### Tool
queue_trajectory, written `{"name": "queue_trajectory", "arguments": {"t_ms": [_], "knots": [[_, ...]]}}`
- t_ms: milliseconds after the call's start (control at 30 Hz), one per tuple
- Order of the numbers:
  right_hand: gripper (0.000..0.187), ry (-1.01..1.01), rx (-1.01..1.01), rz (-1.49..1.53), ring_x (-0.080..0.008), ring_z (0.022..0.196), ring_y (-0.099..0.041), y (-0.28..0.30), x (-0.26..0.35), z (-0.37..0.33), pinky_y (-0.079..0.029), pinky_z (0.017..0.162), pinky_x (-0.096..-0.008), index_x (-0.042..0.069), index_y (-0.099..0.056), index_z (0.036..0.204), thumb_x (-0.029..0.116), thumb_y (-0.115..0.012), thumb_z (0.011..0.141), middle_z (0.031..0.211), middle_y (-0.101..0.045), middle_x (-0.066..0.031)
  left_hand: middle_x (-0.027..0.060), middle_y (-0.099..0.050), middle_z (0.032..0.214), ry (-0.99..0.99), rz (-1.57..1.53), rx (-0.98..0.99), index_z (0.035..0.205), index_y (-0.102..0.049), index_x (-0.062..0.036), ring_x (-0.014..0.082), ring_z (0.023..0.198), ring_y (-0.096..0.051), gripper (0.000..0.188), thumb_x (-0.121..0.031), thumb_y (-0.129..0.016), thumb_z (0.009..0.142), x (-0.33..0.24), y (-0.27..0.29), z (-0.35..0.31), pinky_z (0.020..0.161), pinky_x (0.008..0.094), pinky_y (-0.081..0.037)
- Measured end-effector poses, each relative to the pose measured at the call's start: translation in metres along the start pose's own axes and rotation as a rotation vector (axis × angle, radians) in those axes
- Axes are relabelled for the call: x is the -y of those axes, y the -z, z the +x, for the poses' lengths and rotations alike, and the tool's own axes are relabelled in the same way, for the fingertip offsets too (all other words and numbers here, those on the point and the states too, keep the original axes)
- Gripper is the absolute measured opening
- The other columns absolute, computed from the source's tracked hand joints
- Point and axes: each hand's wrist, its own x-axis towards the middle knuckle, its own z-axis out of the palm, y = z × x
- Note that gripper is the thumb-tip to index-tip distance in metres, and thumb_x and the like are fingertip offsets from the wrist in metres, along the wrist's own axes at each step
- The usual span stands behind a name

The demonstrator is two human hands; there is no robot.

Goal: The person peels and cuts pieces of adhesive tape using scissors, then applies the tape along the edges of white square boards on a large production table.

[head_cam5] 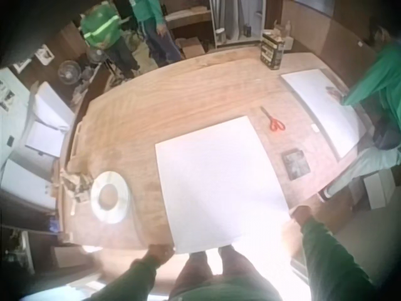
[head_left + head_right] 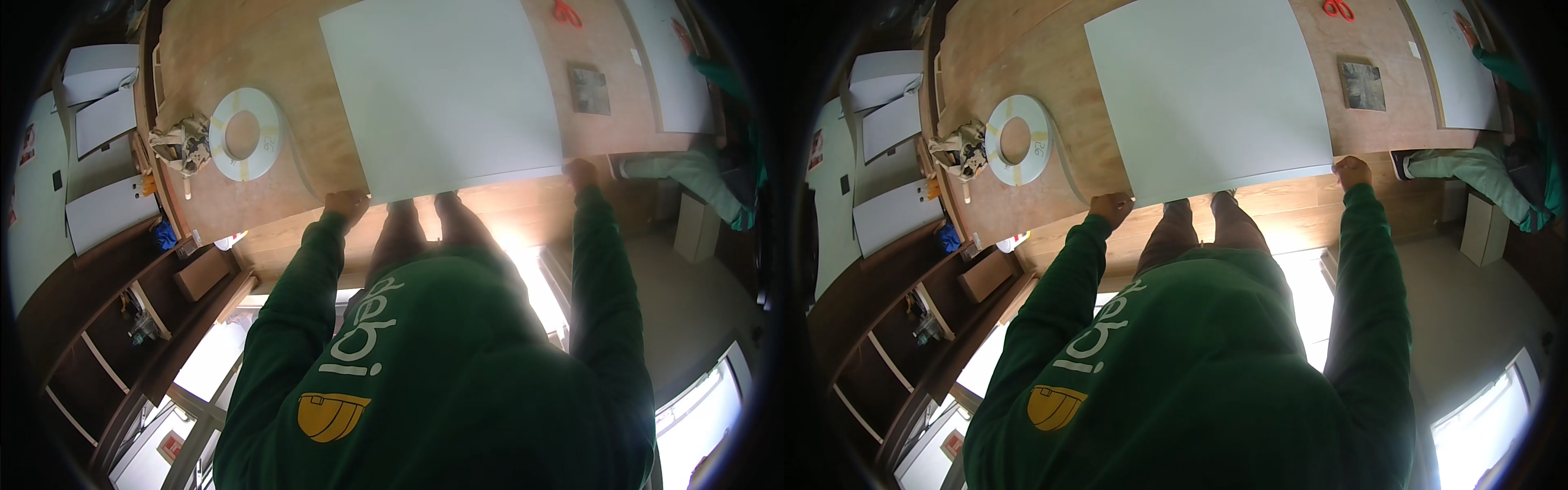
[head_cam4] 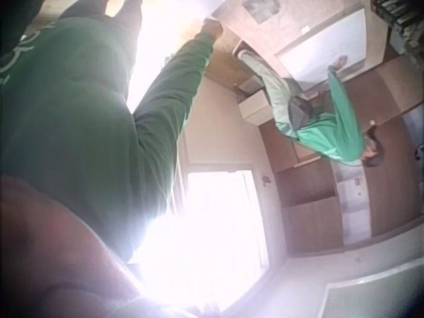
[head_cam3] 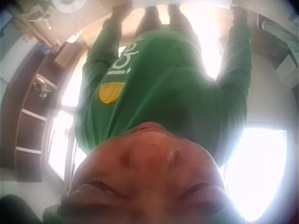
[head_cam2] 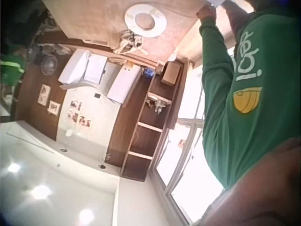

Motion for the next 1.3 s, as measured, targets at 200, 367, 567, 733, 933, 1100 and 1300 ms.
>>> {"name": "queue_trajectory", "arguments": {"t_ms": [200, 367, 567, 733, 933, 1100, 1300], "knots": [[0.011, -0.004, 0.0, 0.01, -0.0146, 0.055, -0.057, 0.001, 0.003, -0.001, -0.05, 0.057, -0.0303, 0.001, -0.064, 0.076, 0.009, -0.07, 0.078, 0.066, -0.063, -0.0064, 0.0108, -0.072, 0.087, -0.032, 0.009, 0.004, 0.089, -0.074, -0.014, 0.0308, 0.085, -0.067, 0.031, -0.04, -0.057, 0.084, 0.004, -0.004, -0.002, 0.084, 0.0412, -0.049], [0.01, 0.002, -0.005, 0.058, -0.0153, 0.057, -0.058, 0.001, 0.001, -0.002, -0.05, 0.058, -0.0306, 0.001, -0.064, 0.077, 0.01, -0.07, 0.078, 0.068, -0.064, -0.0073, 0.0122, -0.071, 0.088, -0.029, -0.02, 0.02, 0.091, -0.074, -0.0136, 0.0319, 0.086, -0.066, 0.034, -0.041, -0.055, 0.085, 0.003, -0.002, -0.002, 0.086, 0.042, -0.048], [0.009, -0.019, 0.016, 0.052, -0.0162, 0.058, -0.06, -0.002, -0.009, 0.004, -0.051, 0.059, -0.0319, 0.002, -0.065, 0.078, 0.01, -0.07, 0.078, 0.068, -0.065, -0.0082, 0.0126, -0.071, 0.088, -0.013, 0.056, 0.085, 0.09, -0.074, -0.0141, 0.0324, 0.087, -0.066, 0.036, -0.043, -0.054, 0.084, -0.005, 0.008, 0.0, 0.088, 0.0422, -0.047], [0.007, -0.022, 0.025, 0.048, -0.0174, 0.057, -0.06, -0.003, -0.007, 0.007, -0.051, 0.06, -0.032, 0.002, -0.066, 0.077, 0.009, -0.069, 0.077, 0.068, -0.064, -0.0085, 0.0119, -0.072, 0.088, 0.017, 0.059, 0.1, 0.09, -0.074, -0.0145, 0.0318, 0.087, -0.066, 0.036, -0.044, -0.053, 0.084, -0.004, 0.006, 0.001, 0.088, 0.0413, -0.046], [0.007, 0.048, 0.013, -0.027, -0.0182, 0.058, -0.061, -0.01, -0.026, 0.017, -0.052, 0.061, -0.0326, 0.003, -0.066, 0.075, 0.01, -0.068, 0.076, 0.068, -0.065, -0.0095, 0.0108, -0.072, 0.091, 0.006, 0.125, 0.125, 0.093, -0.074, -0.0151, 0.0309, 0.089, -0.066, 0.038, -0.044, -0.051, 0.085, -0.003, 0.004, 0.006, 0.088, 0.0423, -0.045], [0.007, 0.028, 0.034, -0.052, -0.0192, 0.059, -0.062, -0.006, -0.022, 0.017, -0.052, 0.061, -0.0334, 0.004, -0.067, 0.074, 0.011, -0.068, 0.077, 0.067, -0.066, -0.0095, 0.0107, -0.071, 0.092, 0.035, 0.143, 0.152, 0.093, -0.073, -0.0151, 0.0313, 0.091, -0.065, 0.039, -0.044, -0.048, 0.087, -0.007, 0.007, 0.007, 0.088, 0.0445, -0.042], [0.012, -0.028, -0.079, 0.07, -0.0271, 0.07, -0.066, -0.018, -0.026, 0.015, -0.053, 0.071, -0.0379, 0.007, -0.07, 0.076, 0.019, -0.071, 0.075, 0.074, -0.069, -0.013, 0.0118, -0.071, 0.094, 0.028, 0.184, 0.161, 0.09, -0.072, -0.0146, 0.0321, 0.09, -0.065, 0.038, -0.043, -0.047, 0.087, -0.002, -0.003, 0.01, 0.086, 0.0467, -0.043]]}}
